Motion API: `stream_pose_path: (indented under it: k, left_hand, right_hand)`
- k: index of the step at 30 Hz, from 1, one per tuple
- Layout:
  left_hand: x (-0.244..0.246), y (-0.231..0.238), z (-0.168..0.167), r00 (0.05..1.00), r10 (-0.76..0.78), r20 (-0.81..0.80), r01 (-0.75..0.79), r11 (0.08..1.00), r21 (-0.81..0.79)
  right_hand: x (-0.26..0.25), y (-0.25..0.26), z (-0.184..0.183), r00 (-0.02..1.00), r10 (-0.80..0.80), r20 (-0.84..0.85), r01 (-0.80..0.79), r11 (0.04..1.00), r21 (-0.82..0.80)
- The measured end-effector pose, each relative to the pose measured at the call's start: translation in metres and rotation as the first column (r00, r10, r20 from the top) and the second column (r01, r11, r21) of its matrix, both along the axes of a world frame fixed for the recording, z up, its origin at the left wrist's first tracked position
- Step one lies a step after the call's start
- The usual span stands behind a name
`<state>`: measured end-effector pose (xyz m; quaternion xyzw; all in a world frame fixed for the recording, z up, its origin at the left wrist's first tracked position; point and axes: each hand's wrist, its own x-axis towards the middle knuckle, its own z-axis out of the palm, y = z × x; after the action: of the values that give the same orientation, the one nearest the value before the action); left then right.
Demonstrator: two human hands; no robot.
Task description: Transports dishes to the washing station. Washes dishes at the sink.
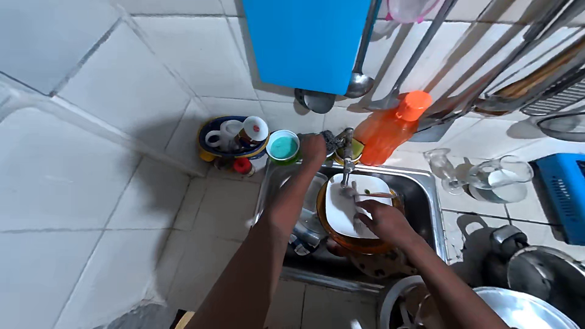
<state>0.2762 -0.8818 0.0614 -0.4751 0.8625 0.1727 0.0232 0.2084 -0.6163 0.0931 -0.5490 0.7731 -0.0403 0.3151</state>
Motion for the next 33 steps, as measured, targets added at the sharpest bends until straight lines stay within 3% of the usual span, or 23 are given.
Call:
stream_pose_path:
  k: [2,4,6,8,10,13,16,19,23,25,29,33]
  left_hand:
    - [0.003,-0.002,-0.005,0.993,0.025,-0.112,-0.024,1.0,0.012]
    - [0.014,0.005,-0.013,0.938,0.095,-0.334,-0.09,0.995,0.032]
    - [0.032,0.03,-0.021,0.786,0.193,-0.587,-0.161,0.981,0.107]
    - [0.043,0.068,-0.036,0.578,0.373,-0.726,-0.201,0.927,0.316]
    - [0.039,0.097,-0.056,0.366,0.593,-0.717,-0.213,0.804,0.556]
    - [0.029,0.127,-0.06,0.123,0.844,-0.523,-0.039,0.53,0.847]
    - [0.027,0.131,-0.056,0.134,0.926,-0.352,0.071,0.346,0.936]
    - [0.03,0.13,-0.064,0.204,0.921,-0.332,0.113,0.315,0.942]
    - [0.032,0.129,-0.088,0.27,0.907,-0.323,0.235,0.263,0.936]
    - [0.032,0.133,-0.104,0.297,0.89,-0.346,0.245,0.279,0.928]
    - [0.026,0.14,-0.097,0.314,0.879,-0.358,0.104,0.343,0.934]
    - [0.02,0.148,-0.086,0.312,0.882,-0.354,-0.017,0.378,0.926]
  right_hand:
    - [0.001,-0.006,0.002,0.997,-0.074,-0.009,0.074,0.997,-0.038]
    - [-0.002,-0.018,0.004,0.984,-0.181,-0.004,0.179,0.975,-0.131]
    - [-0.003,-0.039,0.007,0.965,-0.263,0.002,0.255,0.935,-0.248]
    - [-0.002,-0.066,0.012,0.957,-0.291,-0.002,0.278,0.916,-0.288]
    - [0.001,-0.093,0.016,0.958,-0.285,-0.041,0.268,0.934,-0.236]
    - [0.005,-0.119,0.021,0.964,-0.214,-0.159,0.208,0.977,-0.049]
    - [0.007,-0.134,0.031,0.95,-0.151,-0.273,0.186,0.977,0.107]
    - [0.025,-0.134,0.045,0.911,-0.169,-0.376,0.248,0.953,0.172]
    - [0.029,-0.131,0.039,0.909,-0.216,-0.357,0.273,0.955,0.118]
    - [0.017,-0.128,0.031,0.931,-0.101,-0.351,0.152,0.981,0.123]
    - [-0.003,-0.126,0.025,0.915,0.135,-0.38,-0.086,0.986,0.142]
    - [-0.009,-0.119,0.018,0.906,0.185,-0.381,-0.172,0.983,0.068]
